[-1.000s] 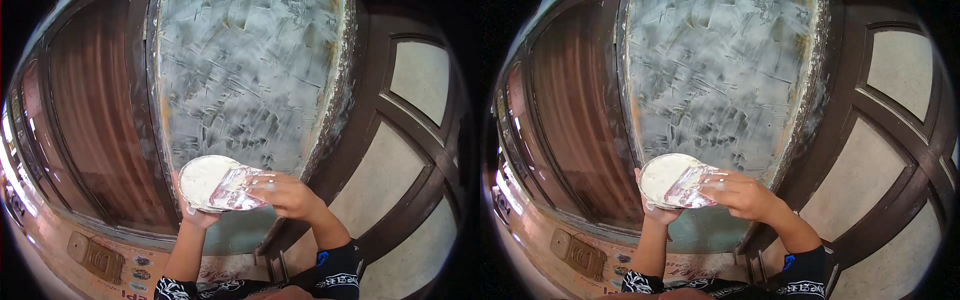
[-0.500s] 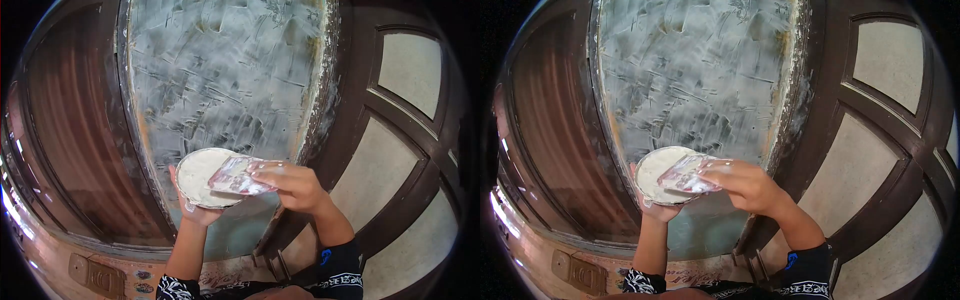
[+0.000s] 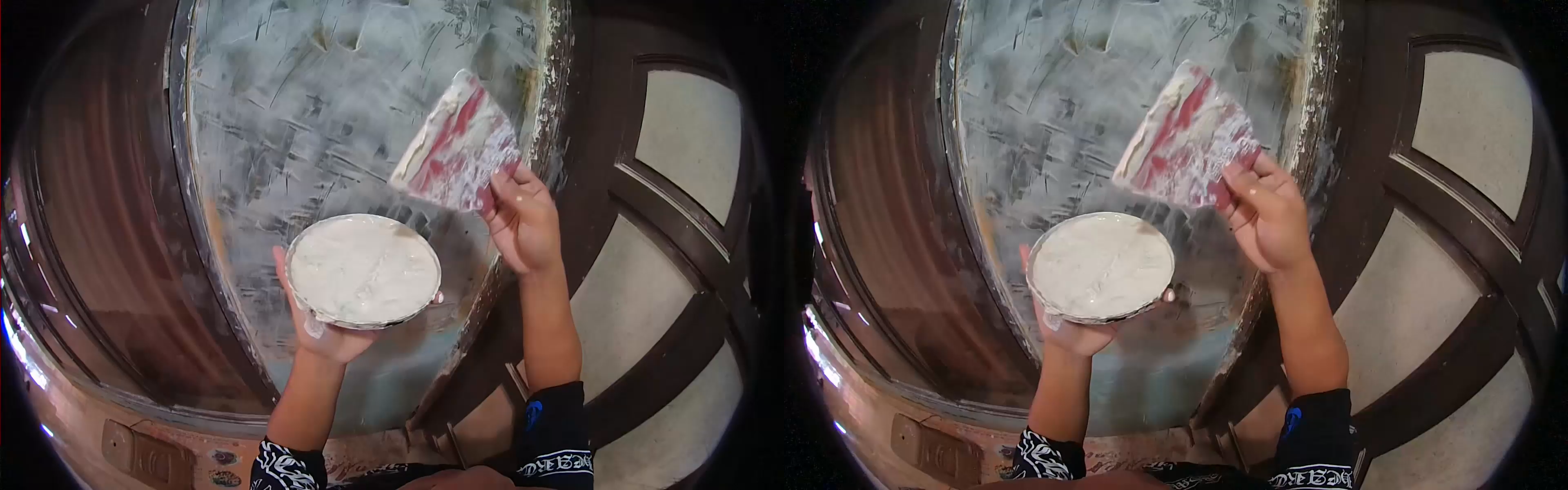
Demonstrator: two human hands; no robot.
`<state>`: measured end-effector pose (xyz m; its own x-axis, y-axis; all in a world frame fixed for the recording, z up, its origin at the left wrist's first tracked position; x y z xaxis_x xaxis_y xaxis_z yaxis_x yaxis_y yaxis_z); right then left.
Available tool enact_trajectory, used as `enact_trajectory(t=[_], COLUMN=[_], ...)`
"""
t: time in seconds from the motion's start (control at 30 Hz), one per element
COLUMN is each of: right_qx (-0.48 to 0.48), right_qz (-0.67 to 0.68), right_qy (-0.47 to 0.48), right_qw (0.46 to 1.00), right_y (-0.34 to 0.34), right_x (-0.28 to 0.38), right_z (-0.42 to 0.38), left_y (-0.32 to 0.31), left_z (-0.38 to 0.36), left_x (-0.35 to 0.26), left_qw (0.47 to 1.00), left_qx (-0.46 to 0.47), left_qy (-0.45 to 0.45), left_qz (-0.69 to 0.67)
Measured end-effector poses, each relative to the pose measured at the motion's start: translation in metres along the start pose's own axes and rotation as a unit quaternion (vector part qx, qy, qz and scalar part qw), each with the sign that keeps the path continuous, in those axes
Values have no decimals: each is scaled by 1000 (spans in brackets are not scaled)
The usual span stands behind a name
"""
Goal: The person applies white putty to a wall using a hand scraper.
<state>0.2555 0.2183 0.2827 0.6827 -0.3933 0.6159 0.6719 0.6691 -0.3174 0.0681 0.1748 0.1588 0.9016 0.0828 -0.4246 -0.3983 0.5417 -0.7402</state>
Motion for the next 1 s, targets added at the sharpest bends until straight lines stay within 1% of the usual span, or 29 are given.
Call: enact_trajectory(t=[0.03, 0.1, 0.17, 0.2, 0.23, 0.27, 0.3, 0.33, 0.37, 0.4, 0.47, 0.5, 0.57, 0.6, 0.63, 0.7, 0.73, 0.77, 0.8, 0.83, 0.87, 0.9, 0.97, 1.0], right_qx=[2, 42, 17, -12, -41, -70, -99, -95, -90, -88, -69, -66, -37, -54, -52, -55, -64, -63, -24, 13, 28, 27, 75, 58], right_qz=[-3, 3, -121, -275, -420, -472, -515, -547, -579, -573, -647, -644, -626, -651, -649, -700, -693, -691, -696, -700, -716, -715, -732, -765], right_qy=[30, 115, 271, 339, 398, 489, 571, 583, 594, 598, 576, 579, 602, 600, 604, 554, 538, 542, 522, 500, 520, 522, 559, 522], right_qw=[1000, 992, 955, 899, 815, 730, 632, 593, 552, 553, 494, 496, 494, 461, 460, 448, 475, 473, 492, 510, 465, 463, 382, 373], right_y=[0, 0, -13, -19, -29, -61, -90, -87, -82, -76, -76, -70, -61, -58, -55, -56, -57, -58, -58, -55, -55, -53, -56, -52], right_x=[15, 58, 136, 167, 191, 207, 213, 227, 245, 256, 262, 266, 266, 264, 265, 262, 261, 263, 261, 259, 259, 260, 251, 248], right_z=[17, 57, 121, 144, 158, 153, 148, 172, 199, 217, 250, 263, 281, 288, 293, 311, 309, 311, 320, 329, 336, 340, 339, 343], left_y=[-2, -1, -1, -10, -8, -6, -2, -1, 1, 2, 2, 2, -3, -1, 1, 0, -1, -1, 0, -2, -3, -5, -13, -10], left_z=[4, 9, 18, 20, 25, 27, 29, 33, 34, 37, 40, 40, 41, 40, 40, 40, 41, 43, 43, 46, 46, 46, 50, 49], left_x=[-4, -15, -32, -38, -43, -49, -53, -55, -61, -69, -76, -80, -83, -87, -89, -92, -91, -92, -92, -93, -95, -97, -96, -98], left_qw=[1000, 999, 997, 995, 994, 991, 980, 979, 983, 976, 970, 964, 961, 958, 955, 952, 954, 955, 963, 963, 957, 951, 952, 950], left_qx=[7, 25, -14, 20, -5, -29, -51, -48, -61, -74, -89, -103, -102, -104, -106, -96, -99, -101, -77, -73, -88, -103, -105, -114], left_qy=[-12, -25, -71, -98, -105, -123, -138, -144, -169, -192, -215, -231, -245, -258, -270, -282, -276, -269, -257, -258, -269, -279, -265, -271], left_qz=[2, 16, 31, 11, 41, -47, -136, -133, -32, 69, 76, 82, 77, 65, 52, 74, 70, 66, 28, 29, 58, 86, 111, 104])
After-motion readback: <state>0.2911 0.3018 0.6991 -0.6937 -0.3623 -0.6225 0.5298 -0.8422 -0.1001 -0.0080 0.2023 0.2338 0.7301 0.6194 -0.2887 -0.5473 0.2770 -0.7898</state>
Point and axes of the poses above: each hand's wrist, its own z-axis towards the middle knuckle, its own y-axis out of the back of the hand, x = y × z, the point moved 9 cm from there along z, towards the middle knuckle, and after that the axes turned 7 degrees about z, right-handed, at the moved point
